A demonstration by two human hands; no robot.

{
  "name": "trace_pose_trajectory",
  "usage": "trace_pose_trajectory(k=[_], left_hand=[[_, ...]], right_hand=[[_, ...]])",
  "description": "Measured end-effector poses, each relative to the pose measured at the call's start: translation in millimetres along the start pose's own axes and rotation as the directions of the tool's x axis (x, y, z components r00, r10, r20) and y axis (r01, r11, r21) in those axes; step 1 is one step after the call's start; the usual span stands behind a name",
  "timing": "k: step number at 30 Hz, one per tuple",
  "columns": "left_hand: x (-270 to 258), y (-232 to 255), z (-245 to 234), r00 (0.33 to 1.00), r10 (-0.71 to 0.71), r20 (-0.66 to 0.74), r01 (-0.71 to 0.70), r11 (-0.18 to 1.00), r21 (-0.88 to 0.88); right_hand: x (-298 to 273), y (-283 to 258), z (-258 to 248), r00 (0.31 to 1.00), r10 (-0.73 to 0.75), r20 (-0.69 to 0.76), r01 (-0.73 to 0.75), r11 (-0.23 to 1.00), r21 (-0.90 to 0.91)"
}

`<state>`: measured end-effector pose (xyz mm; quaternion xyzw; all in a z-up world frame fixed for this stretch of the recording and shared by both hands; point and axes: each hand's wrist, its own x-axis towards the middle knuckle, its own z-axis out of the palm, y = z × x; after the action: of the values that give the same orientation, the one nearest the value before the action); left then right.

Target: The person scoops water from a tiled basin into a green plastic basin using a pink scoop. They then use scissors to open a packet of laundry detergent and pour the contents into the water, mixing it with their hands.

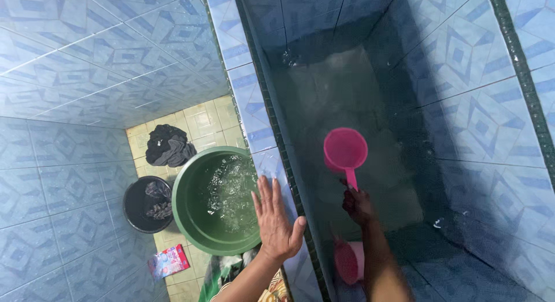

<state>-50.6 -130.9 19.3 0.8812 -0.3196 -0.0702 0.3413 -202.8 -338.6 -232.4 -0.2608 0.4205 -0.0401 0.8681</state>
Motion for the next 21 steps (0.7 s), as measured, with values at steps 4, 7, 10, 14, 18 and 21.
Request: trace_pose_trajectory(k=[4, 7, 10, 14, 18, 21], left_hand=[[-3, -4, -3, 0.998, 0.032, -0.062, -0.042, 0.986, -0.163], [-3, -9, -10, 0.995, 0.019, -0.098, -0.053, 0.934, -0.354], [-6, -19, -21, 0.994, -0.039, -0.101, -0.015, 0.875, -0.484], [-22, -44, -39, 0.976, -0.150, -0.157, 0.084, 0.926, -0.369], [-34, -82, -62, 0.945, -0.213, -0.250, 0.146, 0.954, -0.260], [-39, -106, -79, 0.920, -0.259, -0.295, 0.195, 0.954, -0.228]], right_hand=[[-55, -31, 45, 0.996, -0.068, 0.066, 0.086, 0.944, -0.318], [-91, -59, 77, 0.963, -0.103, 0.247, 0.147, 0.976, -0.164], [-131, -85, 119, 0.942, -0.147, 0.302, 0.233, 0.935, -0.269], [-189, -98, 176, 0.932, -0.212, 0.293, 0.336, 0.809, -0.482], [-210, -81, 224, 0.763, -0.444, 0.470, 0.645, 0.470, -0.603], [-221, -72, 253, 0.825, -0.428, 0.369, 0.474, 0.168, -0.864]])
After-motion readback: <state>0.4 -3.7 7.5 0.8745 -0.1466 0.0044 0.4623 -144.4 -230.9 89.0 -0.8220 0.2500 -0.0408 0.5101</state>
